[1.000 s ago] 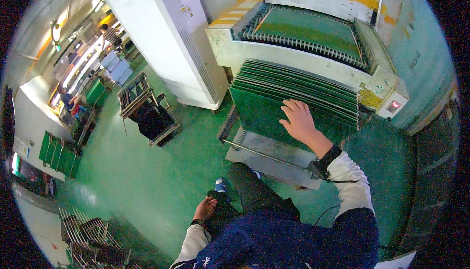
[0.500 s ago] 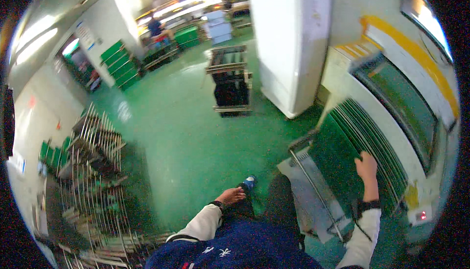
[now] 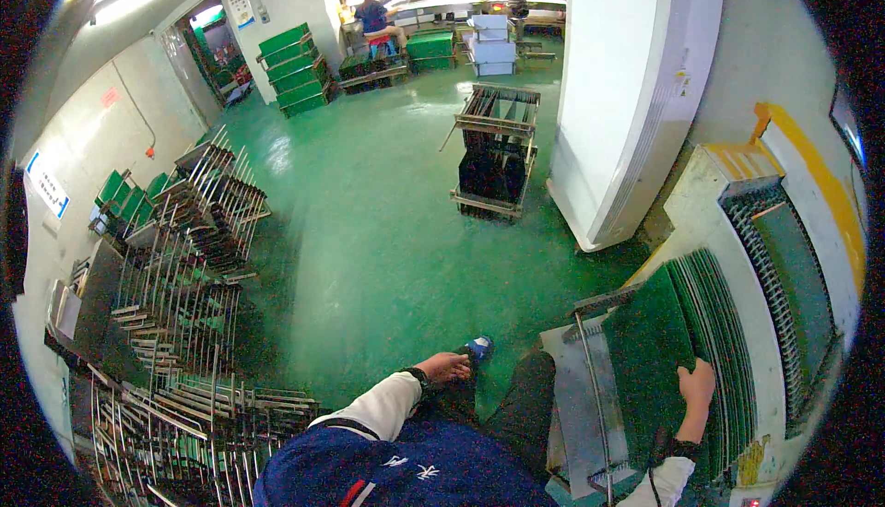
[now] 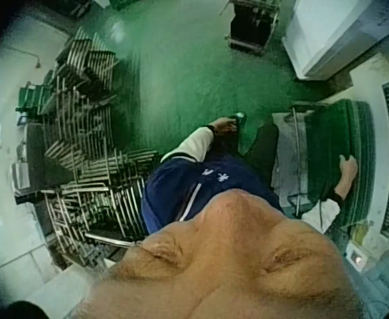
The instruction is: Loading green circuit boards into a processing machine and then transferring them to a drying rack.
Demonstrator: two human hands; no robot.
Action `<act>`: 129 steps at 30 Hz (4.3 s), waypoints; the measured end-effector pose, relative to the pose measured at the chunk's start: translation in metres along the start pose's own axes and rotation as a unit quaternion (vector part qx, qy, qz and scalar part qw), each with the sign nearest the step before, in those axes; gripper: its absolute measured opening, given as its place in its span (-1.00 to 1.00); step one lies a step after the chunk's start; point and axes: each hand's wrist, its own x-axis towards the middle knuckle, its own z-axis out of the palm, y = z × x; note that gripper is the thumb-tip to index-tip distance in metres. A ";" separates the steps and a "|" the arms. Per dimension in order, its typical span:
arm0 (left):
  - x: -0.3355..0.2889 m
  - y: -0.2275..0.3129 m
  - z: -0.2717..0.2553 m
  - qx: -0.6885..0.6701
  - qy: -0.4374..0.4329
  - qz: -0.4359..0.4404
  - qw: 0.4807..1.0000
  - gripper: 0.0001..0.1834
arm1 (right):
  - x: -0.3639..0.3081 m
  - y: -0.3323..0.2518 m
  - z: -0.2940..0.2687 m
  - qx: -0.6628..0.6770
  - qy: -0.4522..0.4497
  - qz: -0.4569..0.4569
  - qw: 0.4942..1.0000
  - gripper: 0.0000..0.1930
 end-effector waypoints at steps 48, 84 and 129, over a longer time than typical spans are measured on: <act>0.002 0.004 0.000 -0.001 0.017 -0.023 1.000 -0.61 | -0.016 -0.046 -0.037 -0.012 -0.028 0.075 0.997 -0.47; -0.003 0.006 0.004 -0.006 0.015 -0.019 1.000 -0.67 | -0.013 -0.026 -0.016 -0.025 0.075 0.016 0.997 -0.63; 0.002 0.005 0.001 0.018 0.024 -0.031 0.999 -0.64 | -0.014 -0.038 -0.034 -0.006 -0.019 0.060 0.998 -0.52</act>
